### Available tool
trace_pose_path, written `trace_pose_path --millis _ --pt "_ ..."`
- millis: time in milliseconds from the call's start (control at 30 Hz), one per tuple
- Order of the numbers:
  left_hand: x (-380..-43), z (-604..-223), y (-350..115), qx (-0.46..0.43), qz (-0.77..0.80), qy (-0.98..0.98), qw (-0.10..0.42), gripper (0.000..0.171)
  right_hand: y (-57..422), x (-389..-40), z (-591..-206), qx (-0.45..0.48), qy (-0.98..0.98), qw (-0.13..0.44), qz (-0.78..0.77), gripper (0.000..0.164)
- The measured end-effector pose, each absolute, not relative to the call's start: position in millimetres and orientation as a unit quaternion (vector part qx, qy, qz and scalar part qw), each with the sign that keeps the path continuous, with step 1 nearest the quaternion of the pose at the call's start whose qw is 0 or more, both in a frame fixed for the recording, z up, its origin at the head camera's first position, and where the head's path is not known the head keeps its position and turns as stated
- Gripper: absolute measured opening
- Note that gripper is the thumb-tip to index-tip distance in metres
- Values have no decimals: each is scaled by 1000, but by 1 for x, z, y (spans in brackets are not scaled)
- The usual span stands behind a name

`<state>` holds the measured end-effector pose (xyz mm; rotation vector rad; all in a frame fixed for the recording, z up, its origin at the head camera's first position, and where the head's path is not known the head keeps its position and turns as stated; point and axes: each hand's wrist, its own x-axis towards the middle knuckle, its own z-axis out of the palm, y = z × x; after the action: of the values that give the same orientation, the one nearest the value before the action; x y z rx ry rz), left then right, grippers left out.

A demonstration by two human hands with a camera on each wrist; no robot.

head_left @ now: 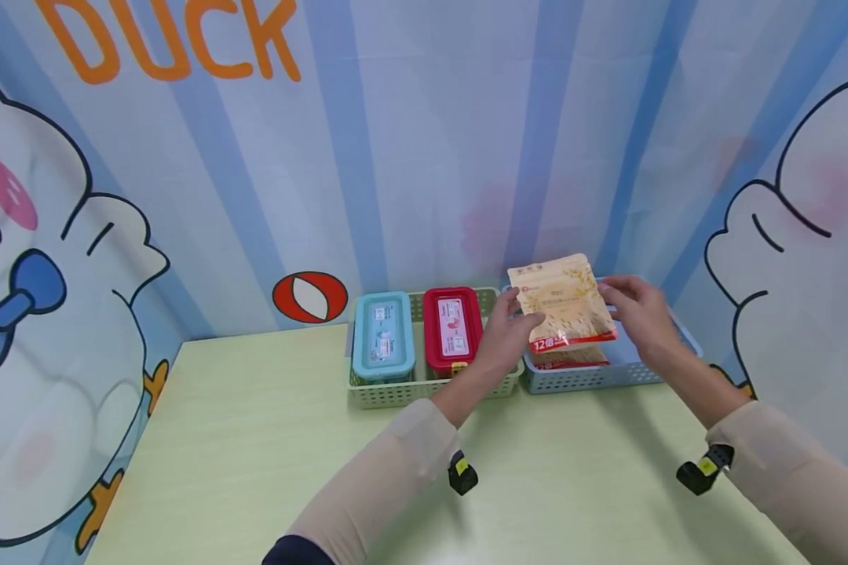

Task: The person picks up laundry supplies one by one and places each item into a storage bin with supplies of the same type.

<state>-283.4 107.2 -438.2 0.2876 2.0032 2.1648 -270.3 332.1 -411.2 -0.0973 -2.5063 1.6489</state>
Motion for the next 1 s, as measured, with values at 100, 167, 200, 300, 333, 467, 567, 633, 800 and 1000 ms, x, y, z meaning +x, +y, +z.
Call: trace_pose_path --millis 100,167,200,300,333,467,567,633,800,1000 --pt "-283 -437 108 101 729 670 91 71 334 -270 -415 -35 -838 72 539 64" --pt "-282 -438 108 105 729 670 95 70 335 -270 -418 -39 -841 71 535 63" --pt "-281 -438 108 106 729 670 97 70 336 -269 -419 -40 -841 70 534 64" --pt "-280 -439 107 105 727 671 103 71 338 -268 -423 -44 -841 66 535 65" --pt "-280 -439 106 105 725 672 104 71 338 -269 -425 -46 -841 64 535 66" --pt "-280 -441 105 99 720 678 112 72 337 -269 -430 -52 -844 57 531 68" --pt "-280 -443 106 88 713 685 121 74 337 -270 -435 -58 -843 55 532 67" --pt "-279 -444 106 77 708 691 127 76 337 -270 -438 -59 -843 52 533 67" --pt "-279 -446 108 65 700 698 133 80 335 -270 -445 -57 -844 43 532 65" --pt "-279 -447 111 56 692 707 137 84 334 -270 -453 -60 -853 39 516 63"
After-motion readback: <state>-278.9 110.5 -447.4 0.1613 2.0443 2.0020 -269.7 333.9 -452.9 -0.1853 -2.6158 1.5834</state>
